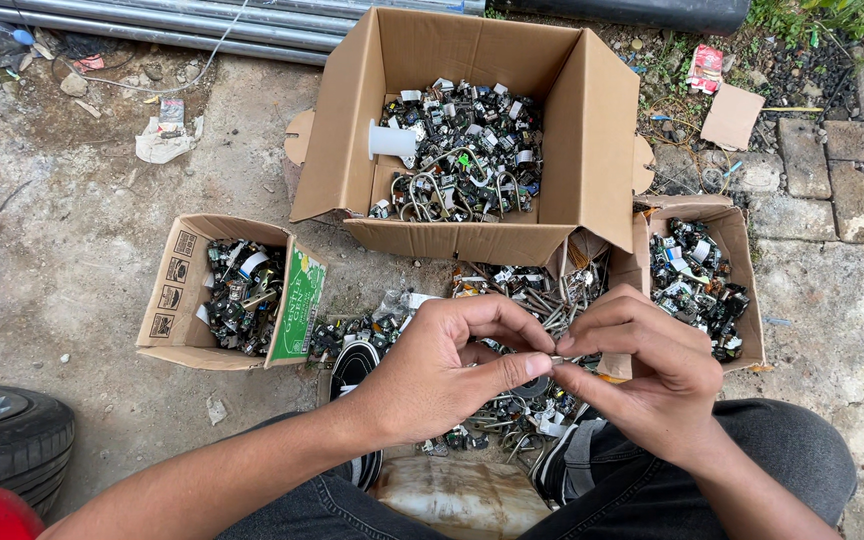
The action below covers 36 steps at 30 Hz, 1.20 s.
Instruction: The person sits on the ground and sorts through small electronic components, picking them up from a pile and placing them into cardboard boxes. They handle circuit boards, wires, and connectors, occasionally inspecting them before placing them into the boxes.
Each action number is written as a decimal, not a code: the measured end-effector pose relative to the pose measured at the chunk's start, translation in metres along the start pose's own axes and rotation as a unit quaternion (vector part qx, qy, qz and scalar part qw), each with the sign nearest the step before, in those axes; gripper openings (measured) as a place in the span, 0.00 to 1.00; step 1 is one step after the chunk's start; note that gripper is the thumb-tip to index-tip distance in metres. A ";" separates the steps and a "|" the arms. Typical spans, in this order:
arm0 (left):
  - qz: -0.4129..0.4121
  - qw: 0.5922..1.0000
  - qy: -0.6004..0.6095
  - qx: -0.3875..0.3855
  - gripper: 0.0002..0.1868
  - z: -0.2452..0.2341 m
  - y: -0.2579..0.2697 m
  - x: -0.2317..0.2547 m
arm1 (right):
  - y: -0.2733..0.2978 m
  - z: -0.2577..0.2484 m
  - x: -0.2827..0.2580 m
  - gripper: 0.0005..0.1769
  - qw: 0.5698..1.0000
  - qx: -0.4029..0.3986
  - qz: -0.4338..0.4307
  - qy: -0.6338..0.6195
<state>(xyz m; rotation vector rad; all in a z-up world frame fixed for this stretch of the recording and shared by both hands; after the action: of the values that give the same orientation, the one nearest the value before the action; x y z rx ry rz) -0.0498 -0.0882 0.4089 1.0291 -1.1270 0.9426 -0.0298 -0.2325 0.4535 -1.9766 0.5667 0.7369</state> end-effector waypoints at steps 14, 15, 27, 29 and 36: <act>0.021 0.999 -0.006 0.037 0.08 -0.008 -0.003 0.003 | -0.001 0.002 -0.005 0.08 0.999 -0.025 -0.013 0.039; 0.024 0.999 -0.010 0.036 0.08 -0.009 -0.003 0.003 | -0.002 0.003 -0.005 0.08 0.999 -0.029 -0.013 0.037; -0.031 0.995 -0.084 0.042 0.07 -0.011 -0.007 -0.006 | -0.001 0.006 -0.004 0.07 0.997 -0.039 -0.021 0.059; -0.026 0.995 -0.086 0.043 0.07 -0.010 -0.007 -0.008 | 0.000 0.006 -0.005 0.07 0.997 -0.037 -0.019 0.063; -0.010 0.990 -0.135 0.046 0.07 -0.010 -0.009 -0.004 | -0.002 0.007 -0.004 0.09 0.994 -0.043 -0.017 0.096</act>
<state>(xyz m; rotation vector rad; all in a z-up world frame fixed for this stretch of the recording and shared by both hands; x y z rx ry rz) -0.0395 -0.0809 0.4019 1.2694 -1.3026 0.8620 -0.0333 -0.2251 0.4542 -2.1480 0.6222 0.5610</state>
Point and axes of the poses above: each hand's wrist, its own y-axis away from the middle knuckle, its own z-axis out of the palm, x = y × z, the point moved 8 cm from there along -y, towards the middle knuckle, and after that the axes turned 1 degree about -z, right-handed, at the moved point
